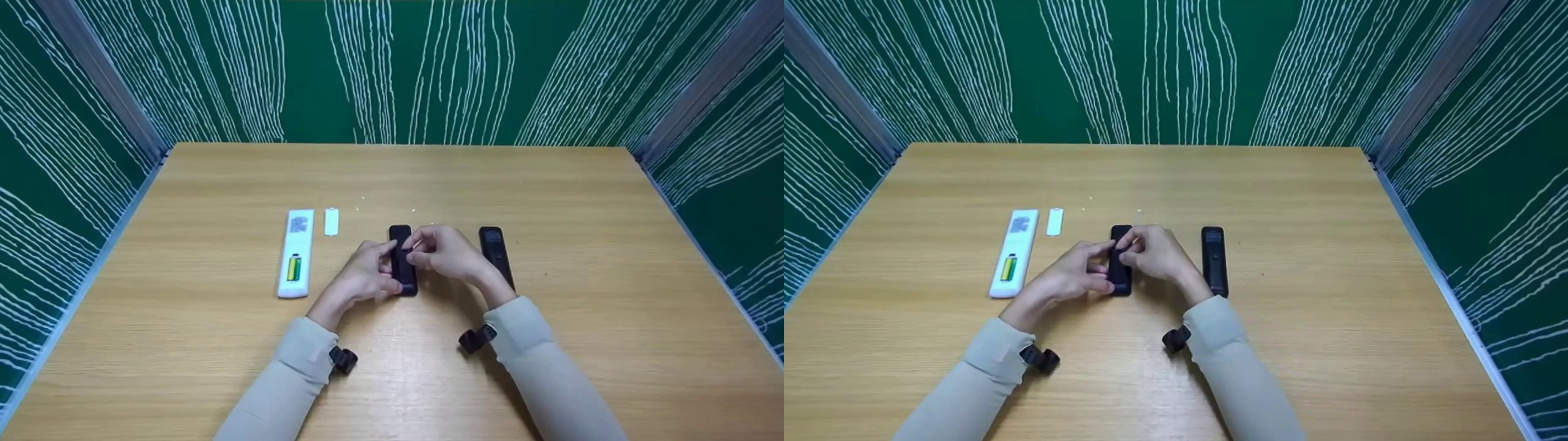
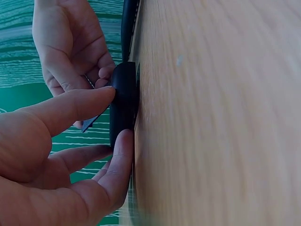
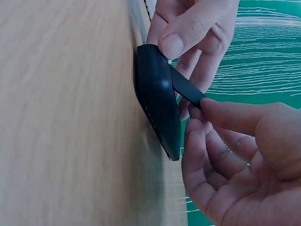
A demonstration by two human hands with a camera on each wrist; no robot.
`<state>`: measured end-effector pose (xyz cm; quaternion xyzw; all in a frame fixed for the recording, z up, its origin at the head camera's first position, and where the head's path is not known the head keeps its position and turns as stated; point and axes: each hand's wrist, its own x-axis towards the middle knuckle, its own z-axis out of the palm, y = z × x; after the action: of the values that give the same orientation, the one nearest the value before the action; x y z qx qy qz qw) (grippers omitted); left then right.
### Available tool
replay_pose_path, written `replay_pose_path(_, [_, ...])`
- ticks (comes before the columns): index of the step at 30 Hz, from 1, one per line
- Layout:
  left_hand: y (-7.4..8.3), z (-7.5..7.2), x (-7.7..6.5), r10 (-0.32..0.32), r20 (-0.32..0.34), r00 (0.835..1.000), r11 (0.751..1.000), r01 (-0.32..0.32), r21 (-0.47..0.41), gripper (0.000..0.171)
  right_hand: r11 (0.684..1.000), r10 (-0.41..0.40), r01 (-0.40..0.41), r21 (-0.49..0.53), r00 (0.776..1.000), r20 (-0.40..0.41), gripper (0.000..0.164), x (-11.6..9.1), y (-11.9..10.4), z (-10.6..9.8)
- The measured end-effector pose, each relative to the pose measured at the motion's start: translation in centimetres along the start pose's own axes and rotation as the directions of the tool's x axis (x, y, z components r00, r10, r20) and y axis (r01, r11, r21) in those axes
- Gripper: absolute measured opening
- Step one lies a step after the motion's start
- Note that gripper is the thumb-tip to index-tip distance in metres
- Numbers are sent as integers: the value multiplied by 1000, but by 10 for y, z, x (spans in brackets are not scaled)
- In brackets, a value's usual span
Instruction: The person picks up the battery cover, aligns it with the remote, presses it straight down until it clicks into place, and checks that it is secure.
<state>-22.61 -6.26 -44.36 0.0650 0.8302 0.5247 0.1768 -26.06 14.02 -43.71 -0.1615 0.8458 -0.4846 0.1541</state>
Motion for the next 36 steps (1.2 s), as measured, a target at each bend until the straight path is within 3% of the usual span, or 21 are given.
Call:
replay_pose_path(15, [-1, 0, 1, -16, -3, 1000, 1000, 16, -1, 102, 1000, 3, -3, 0, 1000, 21, 15, 1, 0, -1])
replay_pose_path(22, [-4, 0, 2, 25, -11, 1000, 999, -24, 23, 101, 1000, 2, -2, 14, 999, 32, 15, 1, 1, 0])
replay_pose_path(36, [-2, 0, 2, 6, -10, 1000, 1000, -5, 22, 102, 1000, 12, -13, 12, 999, 35, 15, 1, 2, 1])
